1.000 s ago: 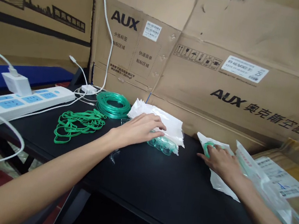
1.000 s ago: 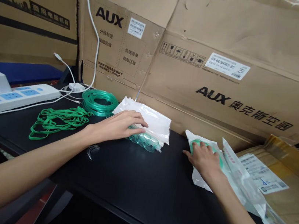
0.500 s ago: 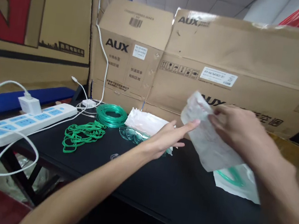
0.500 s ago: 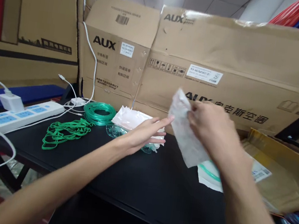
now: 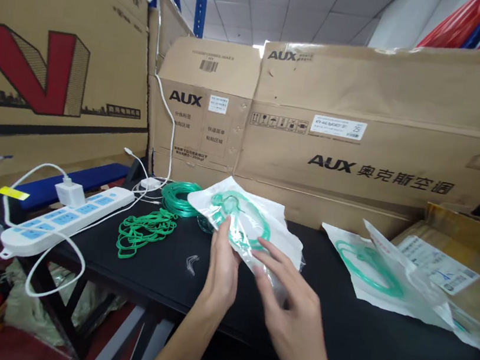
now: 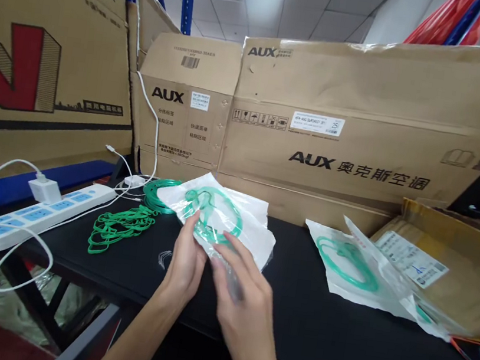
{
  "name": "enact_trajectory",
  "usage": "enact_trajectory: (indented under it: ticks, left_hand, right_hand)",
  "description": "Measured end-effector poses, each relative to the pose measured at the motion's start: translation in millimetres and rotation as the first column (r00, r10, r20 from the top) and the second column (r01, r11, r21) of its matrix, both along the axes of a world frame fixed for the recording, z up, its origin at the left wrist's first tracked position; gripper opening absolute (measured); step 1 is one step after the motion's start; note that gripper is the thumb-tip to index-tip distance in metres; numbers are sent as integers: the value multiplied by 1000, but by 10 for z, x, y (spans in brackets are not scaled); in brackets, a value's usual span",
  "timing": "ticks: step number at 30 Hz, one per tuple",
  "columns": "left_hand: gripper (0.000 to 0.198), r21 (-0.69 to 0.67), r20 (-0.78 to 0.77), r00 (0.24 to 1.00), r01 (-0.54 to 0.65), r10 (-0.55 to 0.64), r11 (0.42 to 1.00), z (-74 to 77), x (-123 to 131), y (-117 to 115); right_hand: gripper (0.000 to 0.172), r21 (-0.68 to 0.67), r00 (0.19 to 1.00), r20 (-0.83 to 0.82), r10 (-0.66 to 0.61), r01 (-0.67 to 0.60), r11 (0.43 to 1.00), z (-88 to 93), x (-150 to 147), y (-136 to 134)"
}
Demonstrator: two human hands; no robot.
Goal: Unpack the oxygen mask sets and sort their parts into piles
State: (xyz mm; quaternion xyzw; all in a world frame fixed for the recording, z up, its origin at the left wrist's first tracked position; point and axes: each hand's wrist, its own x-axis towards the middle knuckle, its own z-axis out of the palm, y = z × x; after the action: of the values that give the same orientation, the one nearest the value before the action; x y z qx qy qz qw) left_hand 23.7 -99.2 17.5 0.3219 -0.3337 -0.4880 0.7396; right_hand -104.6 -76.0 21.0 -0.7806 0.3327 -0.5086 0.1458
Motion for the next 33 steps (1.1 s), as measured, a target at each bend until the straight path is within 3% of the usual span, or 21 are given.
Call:
enact_trajectory:
  ticks: [3,5,7,11,16,25,28,31,33]
  left_hand:
    - [47,17,-183,976,-115,116,993,-32,59,83]
    - [45,31,-173,976,-132,135,991,-37,73,112]
    - [46,35,-162,979,-118,123,992,-46,67,121]
    - [48,23,-247,963,-109,111,994,-75,37,118]
    - [47,48,-290,946,-138,146,989,-80,34,103]
    - [53,117,-101,992,-60,72,991,-23,58,82]
    - [54,127,4,1000,-8,8,992,14,24,80]
    - [53,93,148,989,9,-23,996,32,6,70]
    - [52,90,303,953,4,-31,996,31,41,51]
  right_hand:
    - [21,292,940,251,-229,152,944,-55,-248,-38]
    - [25,466,896,327,-300,123,876,-101,-356,-81]
    - [25,543,892,362,-270,34,839,-168,-404,-115]
    - [28,573,869,404,-286,3,820,-285,-407,-159]
    - [28,575,836,452,-312,-5,818,-281,-421,-194]
    - [38,604,793,470,-387,31,796,-243,-453,-186]
    - [41,661,794,507,-336,-108,743,-161,-434,-154]
    - [44,706,753,599,-273,-335,624,-83,-404,-119]
    - [42,705,723,638,-265,-410,579,-73,-396,-116]
